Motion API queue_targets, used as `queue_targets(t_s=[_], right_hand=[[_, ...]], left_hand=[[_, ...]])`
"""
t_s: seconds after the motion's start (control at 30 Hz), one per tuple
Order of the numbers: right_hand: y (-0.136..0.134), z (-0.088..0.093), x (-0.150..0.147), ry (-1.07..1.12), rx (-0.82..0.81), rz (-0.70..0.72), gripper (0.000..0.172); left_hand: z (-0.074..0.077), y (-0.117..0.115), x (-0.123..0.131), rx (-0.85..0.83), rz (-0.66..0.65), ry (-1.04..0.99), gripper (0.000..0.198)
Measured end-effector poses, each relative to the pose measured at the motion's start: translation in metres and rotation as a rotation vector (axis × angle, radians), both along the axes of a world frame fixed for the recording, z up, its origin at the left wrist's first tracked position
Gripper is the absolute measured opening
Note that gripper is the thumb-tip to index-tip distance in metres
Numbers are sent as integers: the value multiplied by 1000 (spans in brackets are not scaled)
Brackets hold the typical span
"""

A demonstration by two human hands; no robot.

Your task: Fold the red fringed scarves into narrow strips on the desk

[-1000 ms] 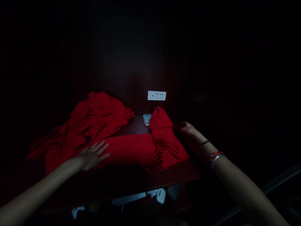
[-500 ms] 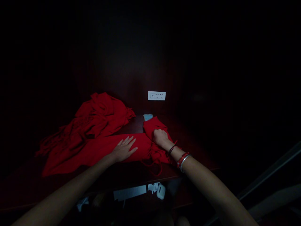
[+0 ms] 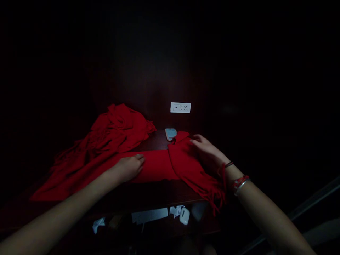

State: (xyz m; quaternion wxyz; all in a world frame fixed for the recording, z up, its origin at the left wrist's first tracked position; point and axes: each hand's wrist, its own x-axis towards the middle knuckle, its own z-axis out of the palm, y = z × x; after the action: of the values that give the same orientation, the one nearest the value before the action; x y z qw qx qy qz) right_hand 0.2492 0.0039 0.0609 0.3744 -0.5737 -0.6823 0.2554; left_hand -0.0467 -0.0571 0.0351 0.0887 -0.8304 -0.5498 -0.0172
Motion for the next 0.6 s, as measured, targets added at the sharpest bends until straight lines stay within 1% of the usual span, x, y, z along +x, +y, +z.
queue_targets(t_s=[0.03, 0.07, 0.1, 0.13, 0.17, 0.2, 0.23, 0.27, 0.33, 0.4, 0.47, 0.5, 0.53, 0.57, 0.6], right_hand=[[-3, -1, -19, -185, -1, 78, 55], [-7, -4, -37, -360, 2, 117, 62], [-11, -8, -53, -533, -42, 113, 68], [-14, -12, -65, -685, -100, 90, 65], [-14, -16, -72, -769, -62, 46, 50], [-12, -20, -73, -792, -14, 26, 38], [-8, -22, -66, -763, 21, -4, 30], [-4, -22, -54, -686, 36, -40, 26], [7, -21, -16, -431, -40, -173, 24], [14, -21, 29, -137, -140, -315, 27], [15, -21, 63, -95, -180, -347, 33], [15, -21, 72, -93, -191, -361, 34], [13, -20, 75, -118, -175, -378, 36], [11, -19, 70, -150, -137, -383, 37], [9, -17, 59, -195, -69, -366, 39]], left_hand=[[-3, 7, 21, 35, -56, -25, 40], [-8, 14, 40, 76, -82, -62, 44], [-15, 21, 54, 91, -70, -96, 48], [-24, 27, 62, 67, -45, -120, 51], [-33, 33, 64, 22, -22, -135, 55], [-41, 36, 61, -26, -8, -142, 57], [-49, 37, 52, -66, -6, -141, 59], [-54, 37, 39, -92, -10, -137, 60], [-59, 30, 5, -115, -4, -113, 59], [-55, 18, -27, -137, 38, -61, 57], [-44, 7, -47, -167, 124, 25, 53], [-36, 3, -49, -177, 165, 76, 52], [-28, 1, -46, -175, 191, 121, 50], [-21, 1, -37, -155, 200, 149, 48], [-14, 3, -24, -117, 175, 155, 47]])
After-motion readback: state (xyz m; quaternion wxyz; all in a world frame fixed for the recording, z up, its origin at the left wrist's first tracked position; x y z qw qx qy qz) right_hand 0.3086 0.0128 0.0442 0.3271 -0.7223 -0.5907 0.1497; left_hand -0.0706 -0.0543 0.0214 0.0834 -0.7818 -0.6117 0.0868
